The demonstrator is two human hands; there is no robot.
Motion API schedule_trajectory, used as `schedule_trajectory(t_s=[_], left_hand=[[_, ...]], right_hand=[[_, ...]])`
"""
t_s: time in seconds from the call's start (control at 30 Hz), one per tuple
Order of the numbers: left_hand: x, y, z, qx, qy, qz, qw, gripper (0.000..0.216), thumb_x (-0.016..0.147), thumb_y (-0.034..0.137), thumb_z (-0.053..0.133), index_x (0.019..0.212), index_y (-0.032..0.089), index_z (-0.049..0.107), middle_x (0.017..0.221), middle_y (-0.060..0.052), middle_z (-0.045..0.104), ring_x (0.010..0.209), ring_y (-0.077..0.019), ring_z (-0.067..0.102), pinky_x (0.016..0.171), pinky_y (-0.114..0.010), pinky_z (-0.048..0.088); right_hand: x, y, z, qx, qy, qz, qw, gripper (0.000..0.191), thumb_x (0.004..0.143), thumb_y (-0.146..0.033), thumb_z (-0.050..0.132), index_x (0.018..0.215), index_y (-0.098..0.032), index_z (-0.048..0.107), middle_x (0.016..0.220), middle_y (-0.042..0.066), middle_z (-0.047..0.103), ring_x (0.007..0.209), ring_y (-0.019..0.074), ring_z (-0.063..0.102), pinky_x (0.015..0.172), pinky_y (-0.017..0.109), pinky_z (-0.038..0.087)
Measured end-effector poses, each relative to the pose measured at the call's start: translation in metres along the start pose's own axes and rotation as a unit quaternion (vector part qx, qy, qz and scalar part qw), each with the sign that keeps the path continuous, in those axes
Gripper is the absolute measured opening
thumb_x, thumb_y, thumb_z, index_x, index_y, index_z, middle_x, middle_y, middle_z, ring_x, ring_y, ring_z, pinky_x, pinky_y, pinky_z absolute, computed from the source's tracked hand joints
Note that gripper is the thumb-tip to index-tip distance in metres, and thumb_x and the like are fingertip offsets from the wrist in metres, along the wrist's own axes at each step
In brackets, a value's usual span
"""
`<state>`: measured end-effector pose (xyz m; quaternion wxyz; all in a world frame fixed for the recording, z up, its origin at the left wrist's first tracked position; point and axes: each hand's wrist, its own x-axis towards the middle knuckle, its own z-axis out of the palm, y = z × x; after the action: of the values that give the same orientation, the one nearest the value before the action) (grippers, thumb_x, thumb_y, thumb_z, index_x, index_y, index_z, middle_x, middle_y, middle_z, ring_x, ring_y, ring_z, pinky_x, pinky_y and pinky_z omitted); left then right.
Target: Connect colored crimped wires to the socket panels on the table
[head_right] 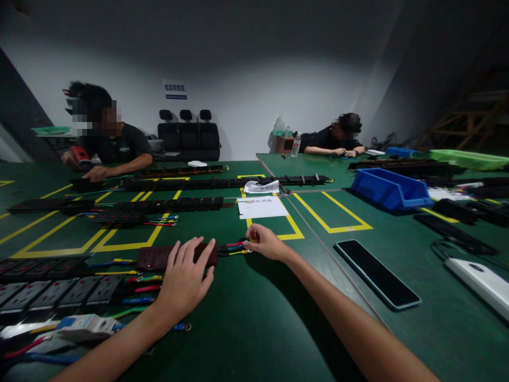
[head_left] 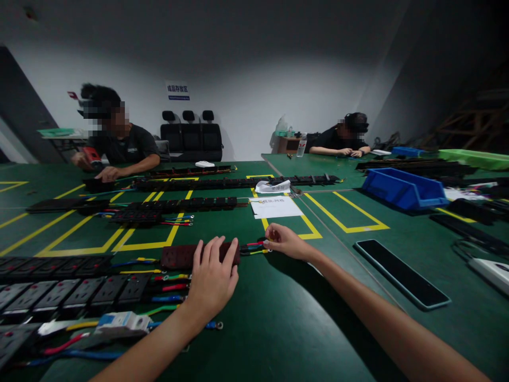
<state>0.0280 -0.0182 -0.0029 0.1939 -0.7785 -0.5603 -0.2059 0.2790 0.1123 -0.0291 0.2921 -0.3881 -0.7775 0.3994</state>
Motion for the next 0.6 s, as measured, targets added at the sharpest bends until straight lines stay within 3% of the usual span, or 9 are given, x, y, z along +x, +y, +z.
schedule_trajectory(t_s=[0.17, 0.3, 0.47, 0.6], left_hand=[[0.0, 0.0, 0.0, -0.007, -0.001, 0.005, 1.0, 0.044, 0.089, 0.021, 0.057, 0.132, 0.021, 0.064, 0.133, -0.017, 0.06, 0.13, -0.0348, 0.052, 0.112, -0.06, 0.036], [-0.001, -0.001, 0.003, -0.021, -0.009, 0.005, 1.0, 0.045, 0.091, 0.02, 0.054, 0.135, 0.021, 0.061, 0.134, -0.016, 0.06, 0.127, -0.033, 0.054, 0.109, -0.057, 0.041], [-0.002, -0.002, 0.004, -0.02, -0.013, 0.008, 1.0, 0.045, 0.091, 0.02, 0.053, 0.136, 0.02, 0.06, 0.135, -0.016, 0.059, 0.127, -0.0331, 0.053, 0.108, -0.056, 0.042], [-0.001, -0.002, 0.003, -0.015, -0.022, 0.007, 1.0, 0.045, 0.091, 0.02, 0.053, 0.136, 0.02, 0.061, 0.135, -0.017, 0.059, 0.127, -0.0339, 0.053, 0.105, -0.055, 0.043]], right_hand=[[0.0, 0.0, -0.001, -0.011, 0.005, 0.004, 1.0, 0.026, 0.083, -0.036, 0.067, 0.099, -0.015, 0.065, 0.076, -0.002, 0.056, 0.067, 0.0122, 0.048, 0.06, 0.025, 0.038], [0.0, 0.003, 0.002, -0.027, 0.04, 0.009, 0.999, 0.022, 0.083, -0.027, 0.06, 0.1, -0.017, 0.069, 0.083, 0.001, 0.061, 0.069, 0.0125, 0.052, 0.062, 0.026, 0.041], [-0.002, 0.002, 0.008, -0.085, 0.133, -0.043, 0.987, 0.024, 0.08, -0.015, 0.053, 0.095, -0.019, 0.071, 0.088, 0.002, 0.06, 0.074, 0.0139, 0.054, 0.067, 0.027, 0.043], [-0.004, -0.003, 0.01, -0.127, 0.132, -0.062, 0.981, 0.025, 0.082, -0.009, 0.051, 0.087, -0.018, 0.074, 0.085, 0.004, 0.056, 0.072, 0.0144, 0.054, 0.066, 0.027, 0.042]])
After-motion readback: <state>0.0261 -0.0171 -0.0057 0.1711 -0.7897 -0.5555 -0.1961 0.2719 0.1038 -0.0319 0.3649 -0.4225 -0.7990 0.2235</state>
